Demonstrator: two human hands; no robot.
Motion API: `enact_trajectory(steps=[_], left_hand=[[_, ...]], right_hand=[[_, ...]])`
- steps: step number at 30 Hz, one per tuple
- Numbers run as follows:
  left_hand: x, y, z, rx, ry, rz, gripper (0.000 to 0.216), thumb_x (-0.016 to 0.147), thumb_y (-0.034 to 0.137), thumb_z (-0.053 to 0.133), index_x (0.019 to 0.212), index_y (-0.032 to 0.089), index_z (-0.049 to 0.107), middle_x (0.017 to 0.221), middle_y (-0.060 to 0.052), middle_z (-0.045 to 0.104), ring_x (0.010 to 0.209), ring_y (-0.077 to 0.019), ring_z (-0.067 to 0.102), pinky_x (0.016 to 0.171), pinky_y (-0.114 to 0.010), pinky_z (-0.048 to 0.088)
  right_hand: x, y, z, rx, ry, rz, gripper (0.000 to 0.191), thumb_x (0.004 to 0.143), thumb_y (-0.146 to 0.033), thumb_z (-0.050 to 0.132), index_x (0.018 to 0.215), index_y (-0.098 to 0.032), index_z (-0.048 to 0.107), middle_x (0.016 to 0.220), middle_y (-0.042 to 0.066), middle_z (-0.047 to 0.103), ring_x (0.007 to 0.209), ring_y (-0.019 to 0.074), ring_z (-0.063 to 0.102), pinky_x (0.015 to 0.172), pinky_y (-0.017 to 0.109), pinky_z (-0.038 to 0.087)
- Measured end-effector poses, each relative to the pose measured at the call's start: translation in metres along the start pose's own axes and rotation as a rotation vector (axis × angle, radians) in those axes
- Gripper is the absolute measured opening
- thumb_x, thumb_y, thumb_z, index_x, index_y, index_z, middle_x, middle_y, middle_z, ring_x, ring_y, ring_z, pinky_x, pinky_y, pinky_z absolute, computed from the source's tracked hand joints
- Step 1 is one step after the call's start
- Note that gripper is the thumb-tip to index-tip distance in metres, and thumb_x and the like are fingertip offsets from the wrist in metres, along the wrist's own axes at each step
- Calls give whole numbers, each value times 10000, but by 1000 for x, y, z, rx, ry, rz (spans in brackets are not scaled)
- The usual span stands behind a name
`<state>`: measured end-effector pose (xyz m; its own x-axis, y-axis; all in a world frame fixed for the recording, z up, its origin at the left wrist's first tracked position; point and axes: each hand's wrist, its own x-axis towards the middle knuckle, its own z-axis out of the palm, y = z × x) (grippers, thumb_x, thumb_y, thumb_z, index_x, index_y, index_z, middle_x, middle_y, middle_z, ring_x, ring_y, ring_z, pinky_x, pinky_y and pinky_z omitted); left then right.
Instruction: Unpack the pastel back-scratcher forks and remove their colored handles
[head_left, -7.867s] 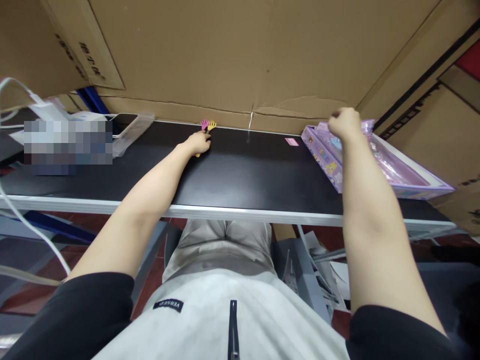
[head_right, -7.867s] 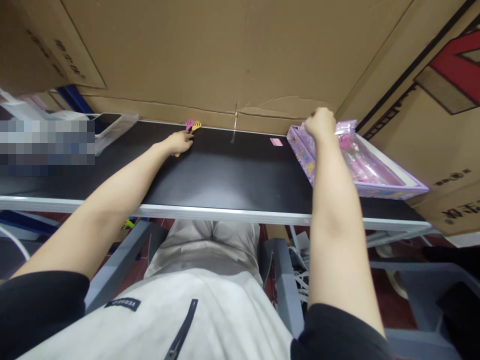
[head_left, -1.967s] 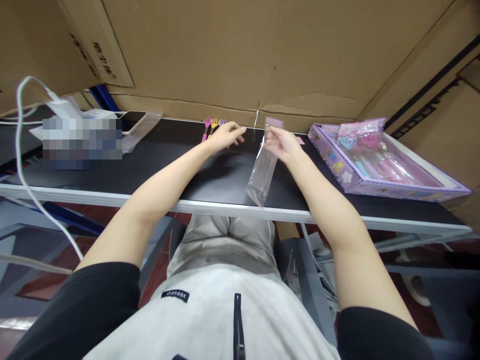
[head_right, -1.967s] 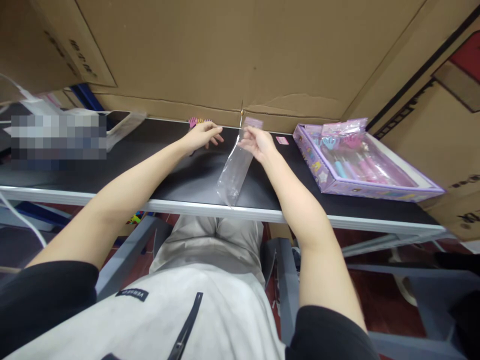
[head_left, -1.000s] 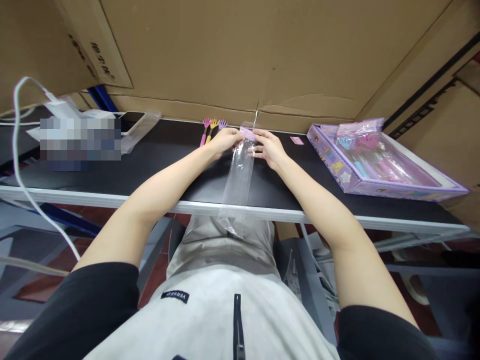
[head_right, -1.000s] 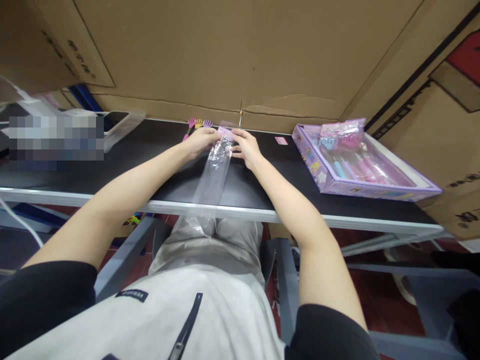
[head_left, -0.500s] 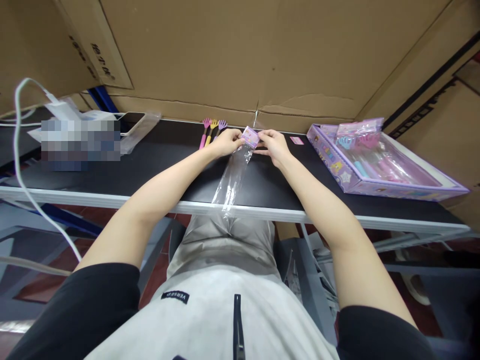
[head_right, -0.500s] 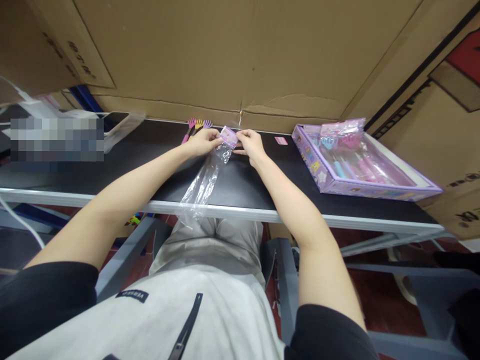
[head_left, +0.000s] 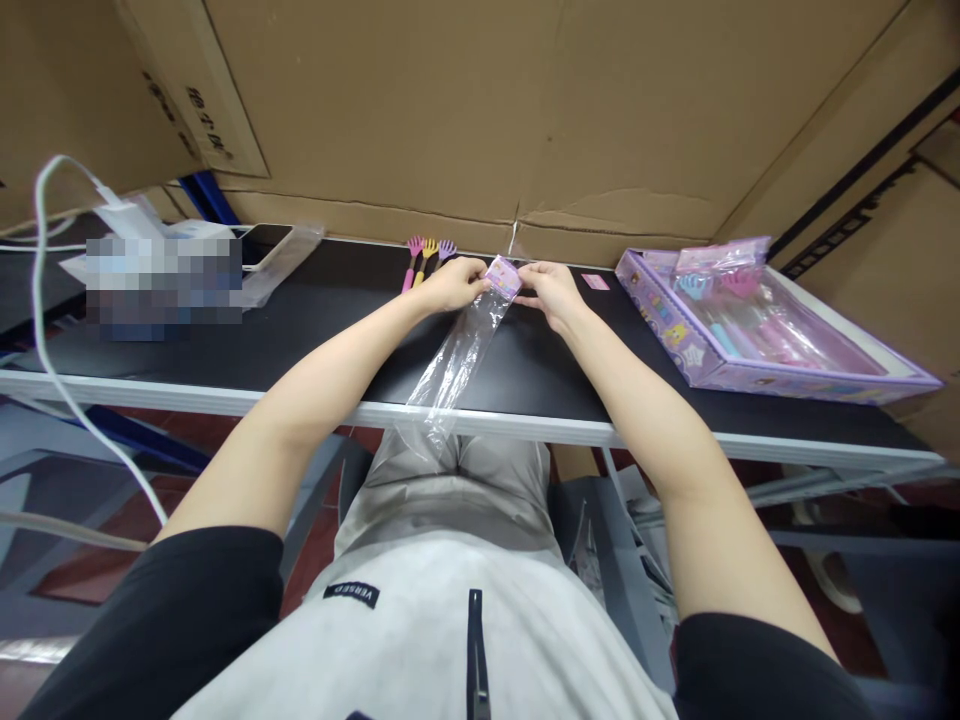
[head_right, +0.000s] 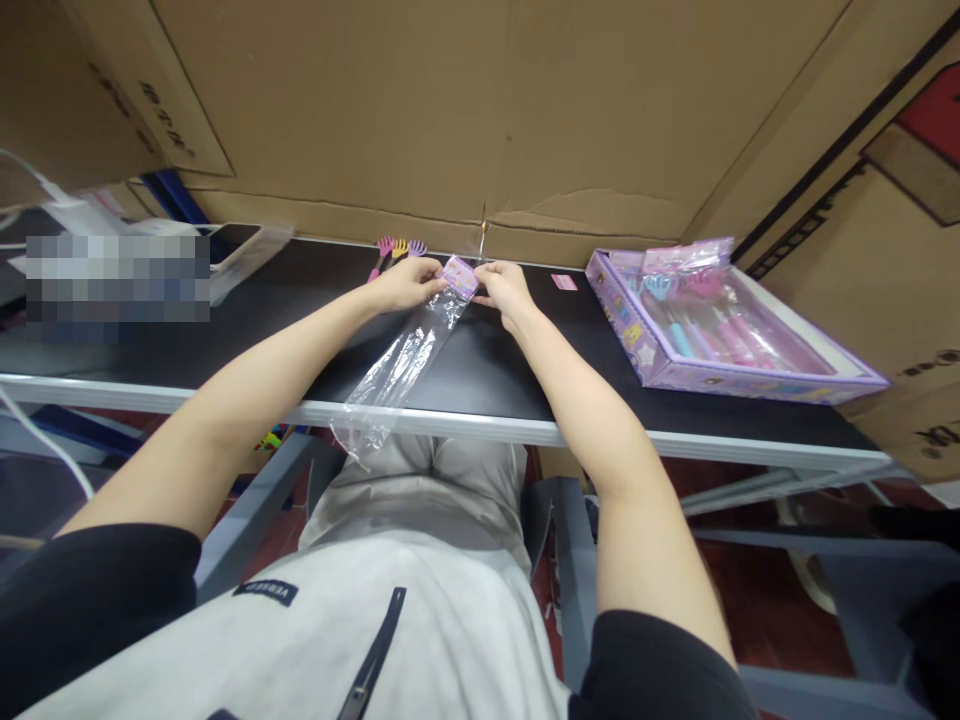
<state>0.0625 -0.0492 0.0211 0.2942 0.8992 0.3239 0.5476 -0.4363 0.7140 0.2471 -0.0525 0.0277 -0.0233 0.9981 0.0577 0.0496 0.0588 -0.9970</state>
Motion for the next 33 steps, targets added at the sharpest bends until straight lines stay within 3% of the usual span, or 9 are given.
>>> enact_trajectory(steps=[11, 18, 28, 33], left_hand=[[-1, 3, -2, -38, -27, 6, 333, 888, 3, 670, 657, 198, 529, 637, 46, 491, 656, -148, 444, 708, -277, 342], [1, 5, 3, -231, -36, 7, 264, 859, -23, 680, 737, 178, 559, 696, 42, 526, 675, -129, 478, 720, -253, 358], [-2, 6, -1, -191, 77, -44, 164, 869, 54, 623, 777, 180, 571, 672, 39, 511, 638, -121, 459, 669, -235, 359], [0, 4, 0, -93, 165, -91, 191, 855, 60, 567, 721, 191, 527, 651, 35, 505, 622, -123, 427, 649, -248, 332]], right_hand=[[-3, -1, 4, 36, -11, 21, 227, 890, -35, 557, 721, -186, 541, 694, -17, 594, 730, 105, 586, 988, 447, 636], [-2, -3, 1, 61, -16, 34, 223, 962, -82, 535, 767, -190, 520, 737, -15, 616, 738, 98, 604, 944, 401, 648], [9, 7, -7, -127, -37, -180, 202, 984, -256, 725, 888, -213, 553, 878, -20, 633, 849, 127, 693, 819, 316, 667], [14, 14, -4, -188, -36, -232, 226, 980, -233, 736, 862, -210, 545, 839, -18, 622, 845, 134, 704, 807, 303, 662]])
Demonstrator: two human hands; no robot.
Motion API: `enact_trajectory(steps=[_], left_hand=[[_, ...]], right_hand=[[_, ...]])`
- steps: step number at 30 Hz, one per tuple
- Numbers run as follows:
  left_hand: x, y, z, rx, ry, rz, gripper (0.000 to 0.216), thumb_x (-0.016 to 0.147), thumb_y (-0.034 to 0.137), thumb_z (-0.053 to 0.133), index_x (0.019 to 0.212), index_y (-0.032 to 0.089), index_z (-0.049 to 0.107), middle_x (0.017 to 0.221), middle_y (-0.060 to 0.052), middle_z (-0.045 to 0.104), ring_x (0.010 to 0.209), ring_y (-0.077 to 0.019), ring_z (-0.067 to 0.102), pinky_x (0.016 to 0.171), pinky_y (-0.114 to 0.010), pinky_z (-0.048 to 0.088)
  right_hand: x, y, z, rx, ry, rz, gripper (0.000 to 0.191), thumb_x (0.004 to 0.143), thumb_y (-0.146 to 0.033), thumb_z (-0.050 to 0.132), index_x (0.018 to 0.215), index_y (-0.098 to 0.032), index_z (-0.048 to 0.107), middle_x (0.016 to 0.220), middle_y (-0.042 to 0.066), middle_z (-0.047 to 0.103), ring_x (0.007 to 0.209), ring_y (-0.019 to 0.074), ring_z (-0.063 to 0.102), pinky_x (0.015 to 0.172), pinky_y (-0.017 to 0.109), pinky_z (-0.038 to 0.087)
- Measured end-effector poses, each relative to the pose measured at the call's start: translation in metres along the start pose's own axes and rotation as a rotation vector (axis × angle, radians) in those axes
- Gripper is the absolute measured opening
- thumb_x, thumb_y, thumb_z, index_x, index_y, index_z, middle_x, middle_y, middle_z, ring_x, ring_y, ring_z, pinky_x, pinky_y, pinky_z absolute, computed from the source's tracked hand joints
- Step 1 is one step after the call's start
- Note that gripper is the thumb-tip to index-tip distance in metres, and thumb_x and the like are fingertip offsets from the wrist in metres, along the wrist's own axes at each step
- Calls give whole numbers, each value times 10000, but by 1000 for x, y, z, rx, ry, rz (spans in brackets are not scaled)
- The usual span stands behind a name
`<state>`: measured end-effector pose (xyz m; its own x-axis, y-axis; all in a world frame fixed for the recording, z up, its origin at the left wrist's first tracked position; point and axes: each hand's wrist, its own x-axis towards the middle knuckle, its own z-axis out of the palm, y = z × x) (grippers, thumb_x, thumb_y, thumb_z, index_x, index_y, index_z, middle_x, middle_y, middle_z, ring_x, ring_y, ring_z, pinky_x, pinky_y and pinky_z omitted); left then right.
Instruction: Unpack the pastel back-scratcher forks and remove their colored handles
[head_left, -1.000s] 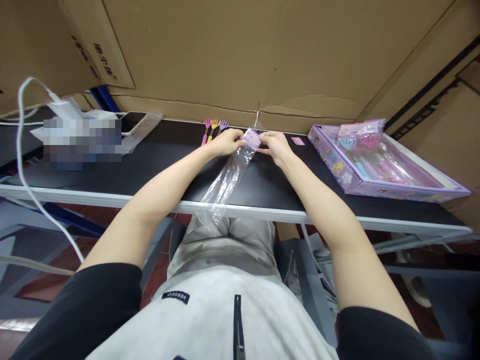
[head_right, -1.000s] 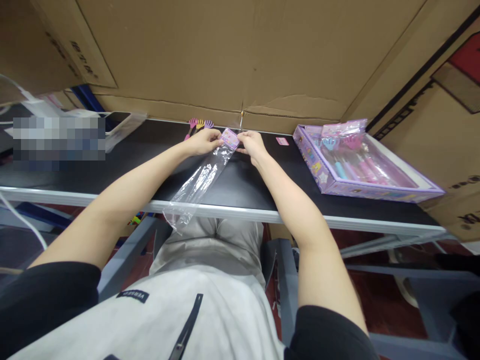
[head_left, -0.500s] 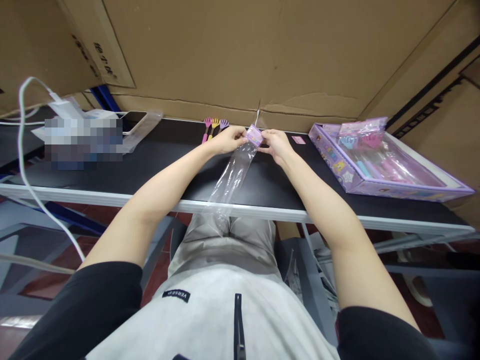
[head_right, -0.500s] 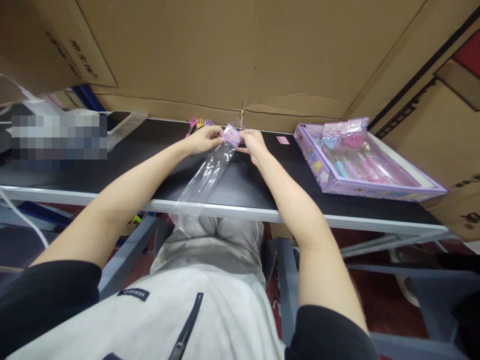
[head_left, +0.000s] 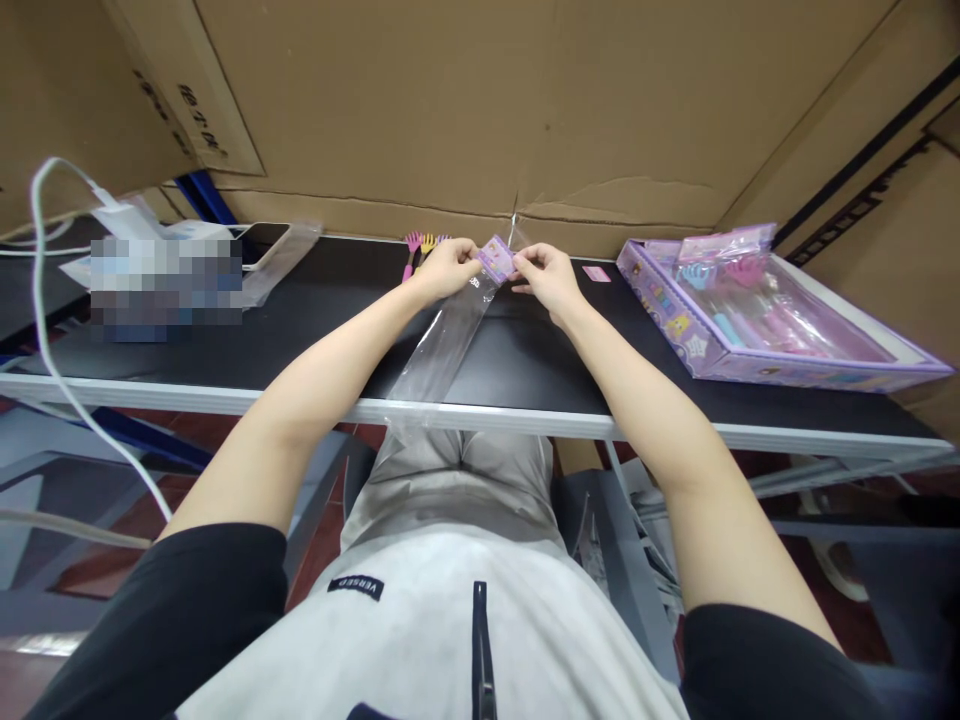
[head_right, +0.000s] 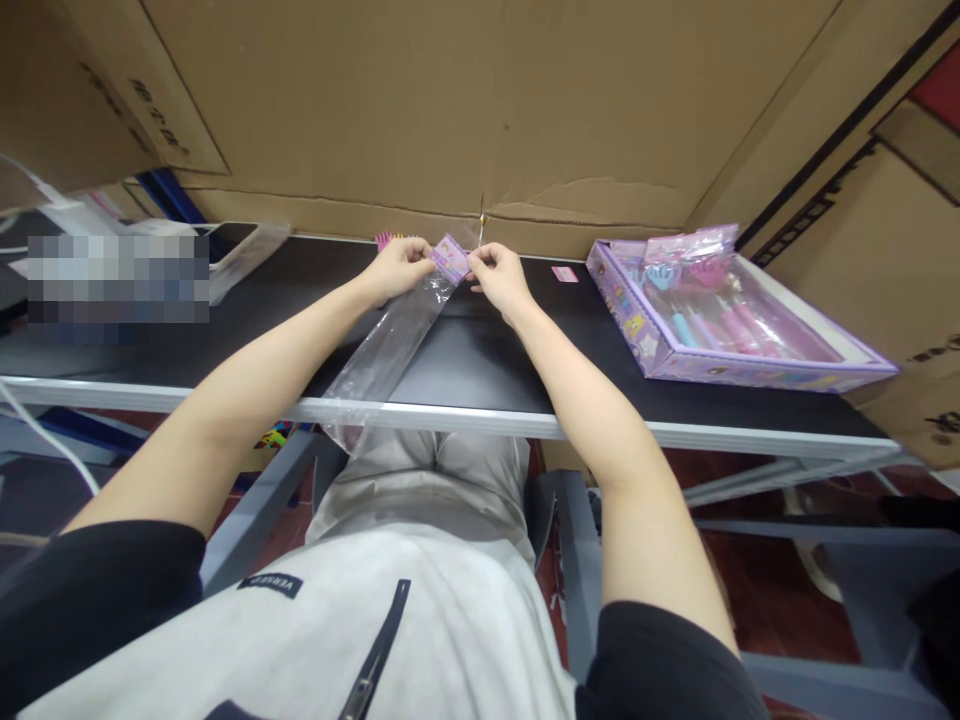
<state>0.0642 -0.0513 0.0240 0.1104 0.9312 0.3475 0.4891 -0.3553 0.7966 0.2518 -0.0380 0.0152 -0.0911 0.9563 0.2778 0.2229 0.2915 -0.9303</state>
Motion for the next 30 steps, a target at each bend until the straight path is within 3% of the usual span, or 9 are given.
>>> enact_trajectory(steps=[9, 17, 23, 30], left_hand=[[-4, 9, 0, 91, 38, -108, 272, 882, 47, 558, 659, 194, 506, 643, 28, 478, 651, -136, 446, 677, -267, 337], [-1, 7, 0, 184, 42, -42, 331, 907, 60, 592, 630, 201, 476, 674, 15, 493, 729, -160, 473, 750, -291, 370], [3, 0, -2, 72, 38, 6, 391, 938, 5, 562, 622, 203, 446, 626, 41, 432, 658, -138, 406, 677, -288, 305], [2, 1, 1, 7, 98, -25, 435, 953, -2, 577, 603, 205, 422, 609, 42, 434, 630, -127, 396, 667, -290, 295]], right_hand=[[0, 2, 9, -35, 32, -22, 223, 947, -98, 677, 809, -202, 536, 816, -15, 618, 823, 140, 683, 862, 370, 664], [0, 3, 10, 2, 12, 58, 205, 985, -111, 629, 825, -199, 537, 816, -15, 618, 816, 118, 688, 757, 259, 641], [-2, 4, 4, 0, -2, 5, 200, 989, -187, 711, 861, -199, 559, 874, -18, 635, 788, 96, 689, 718, 220, 622], [7, 17, 3, 10, -12, -75, 311, 937, -391, 825, 864, -213, 580, 851, -5, 634, 852, 144, 704, 783, 298, 656]])
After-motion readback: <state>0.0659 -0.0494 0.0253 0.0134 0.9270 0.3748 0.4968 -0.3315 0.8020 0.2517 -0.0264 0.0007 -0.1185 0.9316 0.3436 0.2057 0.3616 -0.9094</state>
